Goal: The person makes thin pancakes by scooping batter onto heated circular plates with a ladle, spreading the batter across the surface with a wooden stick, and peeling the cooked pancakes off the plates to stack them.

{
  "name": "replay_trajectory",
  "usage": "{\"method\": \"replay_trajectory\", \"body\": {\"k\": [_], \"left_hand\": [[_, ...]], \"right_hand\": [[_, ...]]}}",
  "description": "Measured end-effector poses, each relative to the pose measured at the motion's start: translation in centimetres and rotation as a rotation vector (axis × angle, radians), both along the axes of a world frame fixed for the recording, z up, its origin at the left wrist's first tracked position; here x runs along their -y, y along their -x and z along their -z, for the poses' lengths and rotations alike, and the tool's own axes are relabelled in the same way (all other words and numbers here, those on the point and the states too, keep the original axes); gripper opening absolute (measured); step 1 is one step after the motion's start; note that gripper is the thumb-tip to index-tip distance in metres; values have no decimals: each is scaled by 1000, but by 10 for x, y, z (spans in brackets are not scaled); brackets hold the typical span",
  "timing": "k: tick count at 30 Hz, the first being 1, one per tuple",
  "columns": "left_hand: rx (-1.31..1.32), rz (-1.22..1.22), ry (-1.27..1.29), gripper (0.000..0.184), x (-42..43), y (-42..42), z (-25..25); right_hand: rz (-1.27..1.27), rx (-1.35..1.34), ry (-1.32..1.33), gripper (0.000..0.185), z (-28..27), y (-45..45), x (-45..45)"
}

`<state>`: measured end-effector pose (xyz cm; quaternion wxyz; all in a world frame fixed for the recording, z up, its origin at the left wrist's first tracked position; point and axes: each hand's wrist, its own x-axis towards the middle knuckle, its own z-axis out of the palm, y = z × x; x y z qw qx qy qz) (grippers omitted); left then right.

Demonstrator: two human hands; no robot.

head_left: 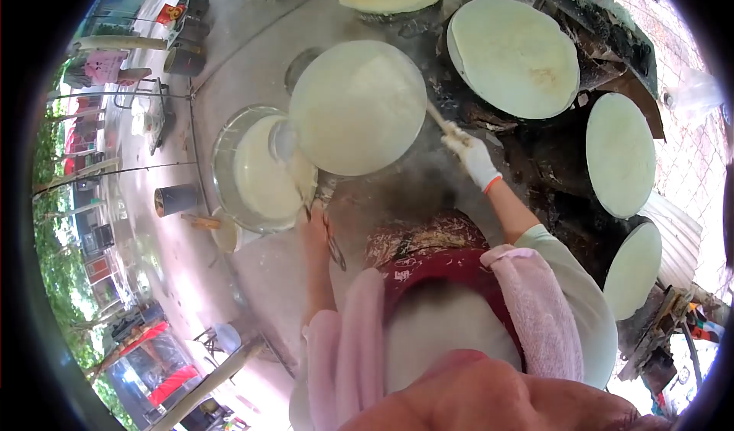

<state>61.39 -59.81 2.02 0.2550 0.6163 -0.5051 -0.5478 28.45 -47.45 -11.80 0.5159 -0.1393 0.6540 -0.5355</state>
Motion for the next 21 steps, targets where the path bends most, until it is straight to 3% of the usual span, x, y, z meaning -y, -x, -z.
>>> {"method": "replay_trajectory", "body": {"k": [3,5,6,8,12,13,15,16,19,21], "left_hand": [[33,144,-29,21,62,37,7],[99,394,125,25,123,38,73],[194,409,103,27,142,62,78],[295,468,101,27,178,97,98],[-257,629,251,23,199,100,177],[-315,632,187,19,185,96,160],[-447,668,47,13,163,81,136],[-476,636,-76,11,160,77,129],[-442,378,-524,11,148,77,98],[-499,286,-572,10,137,72,91]], "right_hand": [[-147,61,-238,47,-51,10,6],[-169,41,-210,45,-46,-5,4],[-180,30,-196,45,-43,-13,3],[-77,-160,71,45,-10,-26,-19],[233,-91,150,46,33,-85,-39],[229,-115,81,45,39,-114,-26],[119,235,-192,46,-28,-147,2],[96,330,-163,47,-32,-159,12],[269,-37,-15,41,-3,-159,11],[344,-3,-24,34,-8,-174,18]]}}
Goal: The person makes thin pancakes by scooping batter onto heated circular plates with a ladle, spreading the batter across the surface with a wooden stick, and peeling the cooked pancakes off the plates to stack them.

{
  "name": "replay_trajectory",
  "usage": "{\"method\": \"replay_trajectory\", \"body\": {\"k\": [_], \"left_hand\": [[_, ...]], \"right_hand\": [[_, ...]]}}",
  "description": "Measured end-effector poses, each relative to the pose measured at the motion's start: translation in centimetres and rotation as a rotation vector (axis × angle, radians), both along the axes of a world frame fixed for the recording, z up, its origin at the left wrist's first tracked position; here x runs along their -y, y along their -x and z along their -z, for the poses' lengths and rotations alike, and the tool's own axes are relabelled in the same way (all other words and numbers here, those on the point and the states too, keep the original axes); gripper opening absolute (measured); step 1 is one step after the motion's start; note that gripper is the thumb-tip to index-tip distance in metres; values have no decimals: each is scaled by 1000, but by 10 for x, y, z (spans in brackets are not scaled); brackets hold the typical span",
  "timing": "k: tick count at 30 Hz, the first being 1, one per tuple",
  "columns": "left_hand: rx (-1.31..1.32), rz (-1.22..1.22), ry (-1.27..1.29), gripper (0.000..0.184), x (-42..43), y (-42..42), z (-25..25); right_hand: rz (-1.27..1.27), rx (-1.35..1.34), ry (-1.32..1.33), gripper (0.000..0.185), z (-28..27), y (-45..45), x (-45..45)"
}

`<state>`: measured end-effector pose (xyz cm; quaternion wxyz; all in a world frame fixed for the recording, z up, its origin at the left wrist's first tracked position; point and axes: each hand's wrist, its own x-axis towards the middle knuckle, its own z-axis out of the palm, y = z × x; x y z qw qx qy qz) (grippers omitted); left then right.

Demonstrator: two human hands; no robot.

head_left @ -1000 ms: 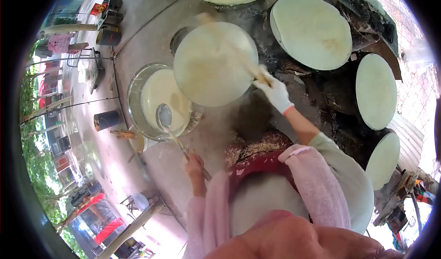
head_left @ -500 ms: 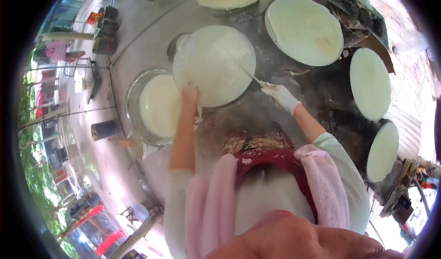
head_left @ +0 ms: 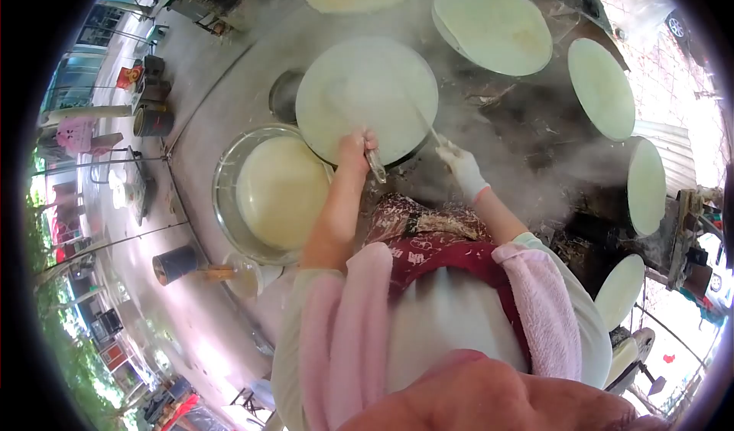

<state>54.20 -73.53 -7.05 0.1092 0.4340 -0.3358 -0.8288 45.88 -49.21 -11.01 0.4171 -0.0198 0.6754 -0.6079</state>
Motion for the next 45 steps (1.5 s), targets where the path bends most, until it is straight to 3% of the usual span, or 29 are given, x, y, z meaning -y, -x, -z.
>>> {"method": "replay_trajectory", "body": {"k": [3,4,7,9,11,12,13,15,17,20,23,24,25,26,28,30,32,35,37,39,42,45], "left_hand": [[-159,-64,-63,8,-20,0,-11],[-228,-76,-79,7,-28,1,-17],[-191,-265,90,9,-44,-25,-85],[-1115,-169,-995,20,40,-62,22],[-821,188,-379,24,38,-83,-29],[-641,347,-78,26,35,-91,-54],[-628,339,-48,26,40,-89,-64],[-603,325,16,26,55,-81,-79],[-577,133,-162,23,61,-69,-96],[-319,-150,-75,19,42,-37,-108],[-490,-99,-134,14,33,-24,-88],[-615,-131,-214,14,22,-16,-95],[-661,-138,-265,15,13,-8,-100],[-711,-151,-313,17,1,-1,-104],[-705,-260,-323,23,-25,14,-118],[-602,-463,-246,31,-56,31,-137],[-650,-411,-268,34,-70,39,-141],[-739,-417,-335,37,-104,57,-162],[-795,-416,-382,38,-117,64,-167],[-838,-372,-429,39,-120,66,-167],[-869,-379,-476,39,-120,69,-163],[-827,-416,-441,37,-113,70,-160]], "right_hand": [[-67,270,-100,29,-49,-32,19],[-143,337,-110,33,-28,-32,23],[-194,364,-88,35,-65,-8,22],[-186,98,-125,51,-76,21,8],[-21,-116,-68,53,-23,29,6],[-196,-223,-86,55,-7,22,5],[-377,-335,-103,56,1,17,4],[-547,-24,-150,53,-7,17,12],[-254,-189,97,52,9,31,-5],[-286,-204,-105,49,31,82,-47],[-403,-393,-22,47,-23,147,-98],[-190,-183,80,54,-35,176,-115],[-22,-172,98,58,-33,210,-128],[76,-369,204,67,-50,242,-141],[234,-451,260,83,-50,310,-155],[242,-313,77,89,-26,382,-162],[264,-259,2,93,-27,424,-147],[284,-392,156,104,50,506,-110],[279,-529,-105,66,60,539,-89],[248,-614,-231,48,51,546,-67],[168,-724,-338,46,-5,537,-52],[101,-761,-266,57,-77,507,-30]]}}
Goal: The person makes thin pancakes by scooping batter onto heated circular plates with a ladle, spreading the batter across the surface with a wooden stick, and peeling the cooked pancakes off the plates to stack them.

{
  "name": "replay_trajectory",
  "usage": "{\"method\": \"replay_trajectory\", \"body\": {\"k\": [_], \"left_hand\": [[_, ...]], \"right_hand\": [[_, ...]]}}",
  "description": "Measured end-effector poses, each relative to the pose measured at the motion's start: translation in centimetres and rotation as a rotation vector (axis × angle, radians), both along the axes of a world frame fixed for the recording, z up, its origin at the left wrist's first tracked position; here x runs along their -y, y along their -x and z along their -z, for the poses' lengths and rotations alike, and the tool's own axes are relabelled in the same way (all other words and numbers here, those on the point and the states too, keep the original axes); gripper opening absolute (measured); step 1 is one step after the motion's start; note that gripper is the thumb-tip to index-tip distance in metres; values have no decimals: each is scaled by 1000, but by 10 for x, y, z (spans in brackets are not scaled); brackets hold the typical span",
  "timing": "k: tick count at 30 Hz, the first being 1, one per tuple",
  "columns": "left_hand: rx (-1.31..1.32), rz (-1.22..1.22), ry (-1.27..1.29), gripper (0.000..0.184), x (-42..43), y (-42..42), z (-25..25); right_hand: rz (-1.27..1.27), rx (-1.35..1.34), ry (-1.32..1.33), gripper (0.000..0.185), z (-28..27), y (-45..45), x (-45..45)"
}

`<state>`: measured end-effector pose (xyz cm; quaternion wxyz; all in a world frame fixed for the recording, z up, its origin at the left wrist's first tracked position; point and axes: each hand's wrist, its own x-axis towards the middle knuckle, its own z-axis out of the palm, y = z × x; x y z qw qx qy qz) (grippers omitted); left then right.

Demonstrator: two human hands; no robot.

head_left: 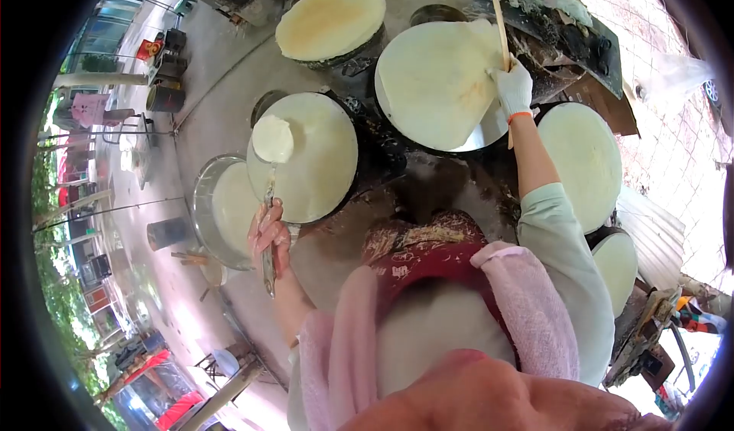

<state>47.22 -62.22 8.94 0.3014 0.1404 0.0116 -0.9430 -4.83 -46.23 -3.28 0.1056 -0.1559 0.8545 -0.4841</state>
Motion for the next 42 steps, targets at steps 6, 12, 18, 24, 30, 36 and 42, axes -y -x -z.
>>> {"method": "replay_trajectory", "body": {"k": [6,12,18,24,30,36,42], "left_hand": [[177,-86,65,31,26,-3,11],[98,-76,45,27,62,-14,16],[228,-105,150,31,101,-42,34],[461,-270,44,25,122,-50,18],[777,-438,-101,28,131,-42,5],[349,-91,7,30,147,-90,48],[538,-152,88,31,141,-56,21]], "right_hand": [[-136,-198,54,56,-89,-8,53],[-350,-403,-64,33,-194,23,162],[-718,-1275,111,26,-257,-44,322],[-883,-1272,-329,22,-106,-67,456],[-902,-1247,-382,22,40,-95,498],[-934,-1113,-402,25,108,-116,492],[-901,-956,-394,31,100,-140,502]]}}
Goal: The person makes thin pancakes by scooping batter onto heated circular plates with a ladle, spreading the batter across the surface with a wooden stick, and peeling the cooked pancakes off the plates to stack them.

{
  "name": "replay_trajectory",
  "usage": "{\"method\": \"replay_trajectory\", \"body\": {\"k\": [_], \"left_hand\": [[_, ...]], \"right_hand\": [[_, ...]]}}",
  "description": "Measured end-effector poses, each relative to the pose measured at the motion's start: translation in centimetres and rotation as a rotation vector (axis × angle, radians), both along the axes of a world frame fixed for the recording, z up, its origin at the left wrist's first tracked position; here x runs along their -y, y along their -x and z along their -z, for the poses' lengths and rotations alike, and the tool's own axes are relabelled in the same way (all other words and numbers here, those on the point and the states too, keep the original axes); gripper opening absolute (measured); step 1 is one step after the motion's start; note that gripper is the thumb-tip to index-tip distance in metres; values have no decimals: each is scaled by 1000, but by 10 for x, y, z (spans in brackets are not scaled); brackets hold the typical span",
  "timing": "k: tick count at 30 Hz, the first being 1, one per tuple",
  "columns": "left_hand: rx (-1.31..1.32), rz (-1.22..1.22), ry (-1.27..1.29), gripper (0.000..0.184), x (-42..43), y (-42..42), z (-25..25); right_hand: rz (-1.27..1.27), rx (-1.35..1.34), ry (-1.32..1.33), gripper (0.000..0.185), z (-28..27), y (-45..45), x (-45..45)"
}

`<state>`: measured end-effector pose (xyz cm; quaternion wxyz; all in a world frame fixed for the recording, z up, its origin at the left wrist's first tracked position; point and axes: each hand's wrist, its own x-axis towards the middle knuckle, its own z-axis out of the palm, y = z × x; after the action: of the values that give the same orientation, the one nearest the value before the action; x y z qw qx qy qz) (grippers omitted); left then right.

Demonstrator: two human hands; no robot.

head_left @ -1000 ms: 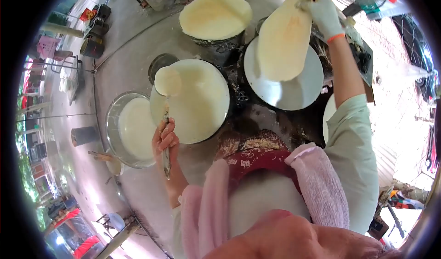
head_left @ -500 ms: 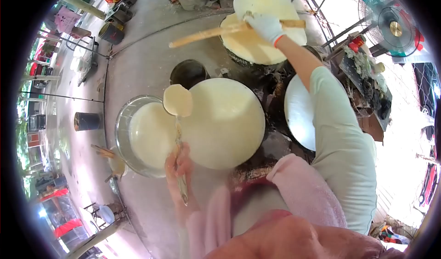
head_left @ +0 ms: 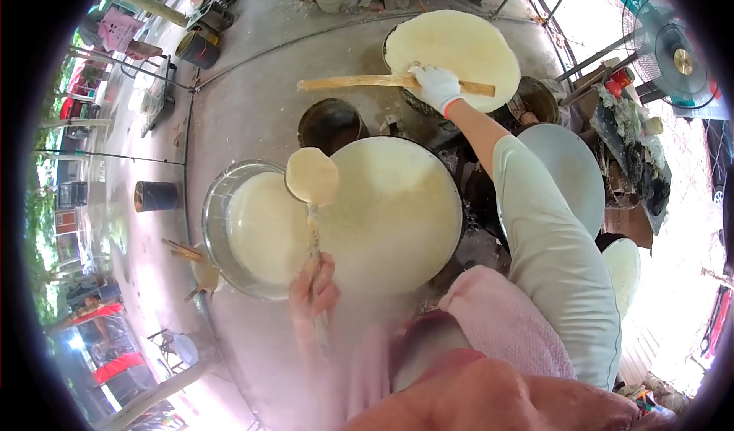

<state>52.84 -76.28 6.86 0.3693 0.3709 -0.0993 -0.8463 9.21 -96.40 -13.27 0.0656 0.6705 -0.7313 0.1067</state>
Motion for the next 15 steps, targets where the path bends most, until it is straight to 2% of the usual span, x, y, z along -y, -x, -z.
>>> {"method": "replay_trajectory", "body": {"k": [3,4,6,8,10,12,15], "left_hand": [[-106,169,68,31,-7,1,13],[44,140,70,30,-14,11,9],[342,69,80,30,-35,37,-5],[536,27,34,29,-57,72,-18],[597,91,68,29,-80,108,-37],[508,276,194,31,-99,144,-57],[211,528,326,32,-126,190,-54]], "right_hand": [[54,91,57,30,-11,-15,-27],[79,117,82,29,-22,-18,-46],[162,287,-1,40,-49,-15,-95],[242,531,-102,51,-78,-2,-159],[297,687,18,60,-86,21,-240],[396,813,9,63,-103,46,-329],[597,980,29,70,-93,83,-456]]}}
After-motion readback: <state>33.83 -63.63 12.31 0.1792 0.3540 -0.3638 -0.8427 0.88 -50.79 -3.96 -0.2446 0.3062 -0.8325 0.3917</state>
